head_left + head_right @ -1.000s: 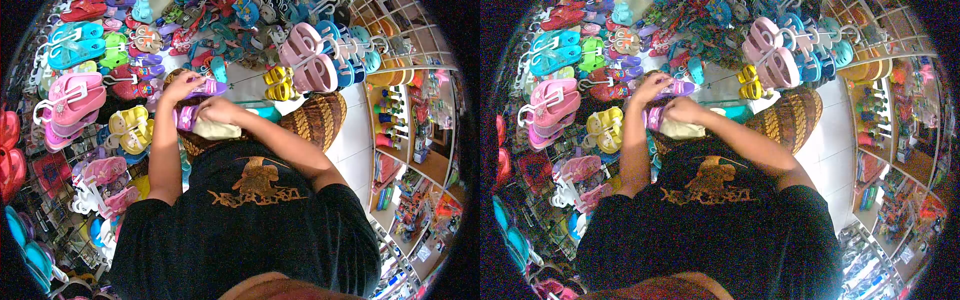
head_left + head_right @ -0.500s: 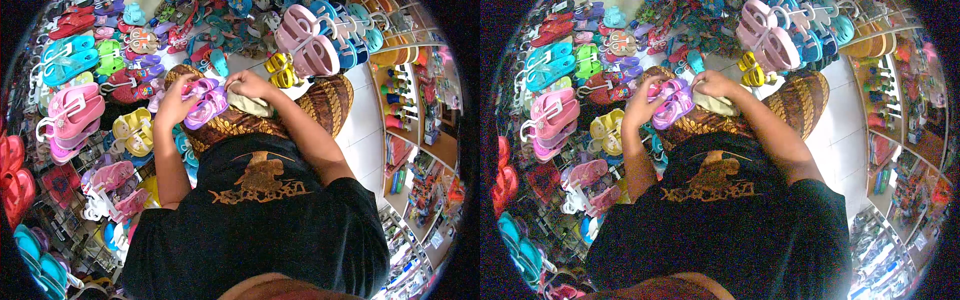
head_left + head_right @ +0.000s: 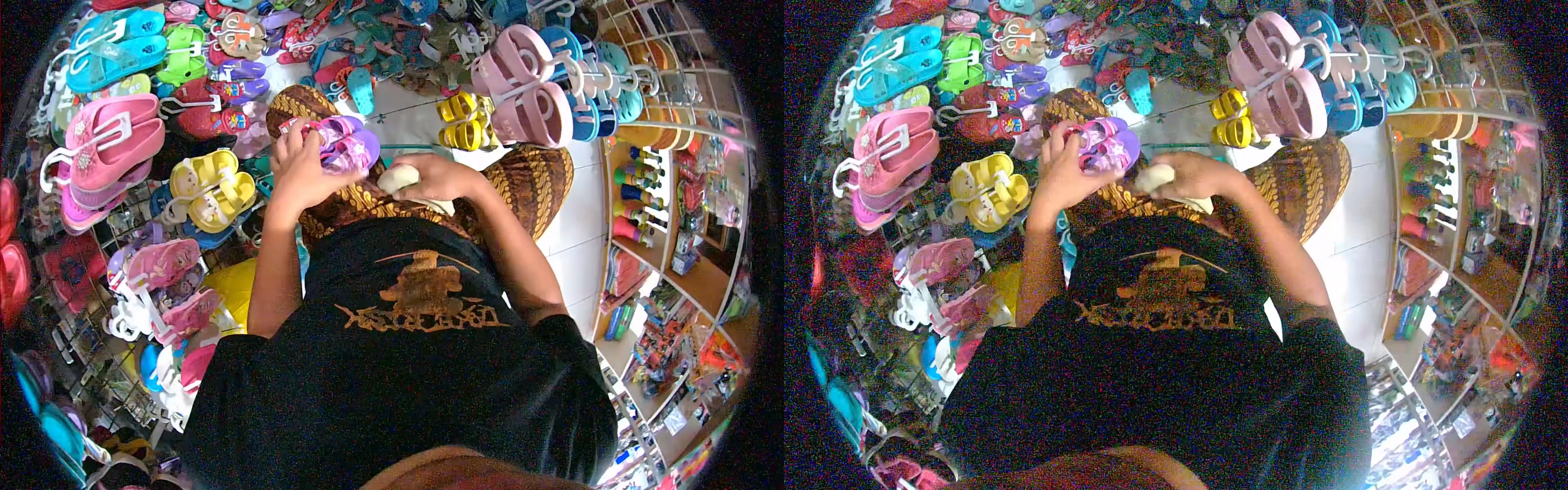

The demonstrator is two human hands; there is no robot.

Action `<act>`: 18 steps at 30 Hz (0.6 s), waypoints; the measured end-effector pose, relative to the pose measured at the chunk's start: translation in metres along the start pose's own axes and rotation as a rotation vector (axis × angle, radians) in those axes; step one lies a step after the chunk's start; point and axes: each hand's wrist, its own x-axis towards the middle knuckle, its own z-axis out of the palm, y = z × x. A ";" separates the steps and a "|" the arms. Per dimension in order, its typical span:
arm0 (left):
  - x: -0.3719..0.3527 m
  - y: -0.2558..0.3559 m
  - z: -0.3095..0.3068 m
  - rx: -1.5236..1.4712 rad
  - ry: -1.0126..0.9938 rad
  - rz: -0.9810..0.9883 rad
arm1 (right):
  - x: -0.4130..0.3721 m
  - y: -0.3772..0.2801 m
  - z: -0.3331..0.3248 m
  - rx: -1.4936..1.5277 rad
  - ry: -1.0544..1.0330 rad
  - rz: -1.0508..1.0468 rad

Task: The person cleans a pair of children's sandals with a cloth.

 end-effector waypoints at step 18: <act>-0.005 -0.017 0.047 -0.447 0.490 0.075 | 0.021 -0.032 -0.011 -0.433 0.302 -0.053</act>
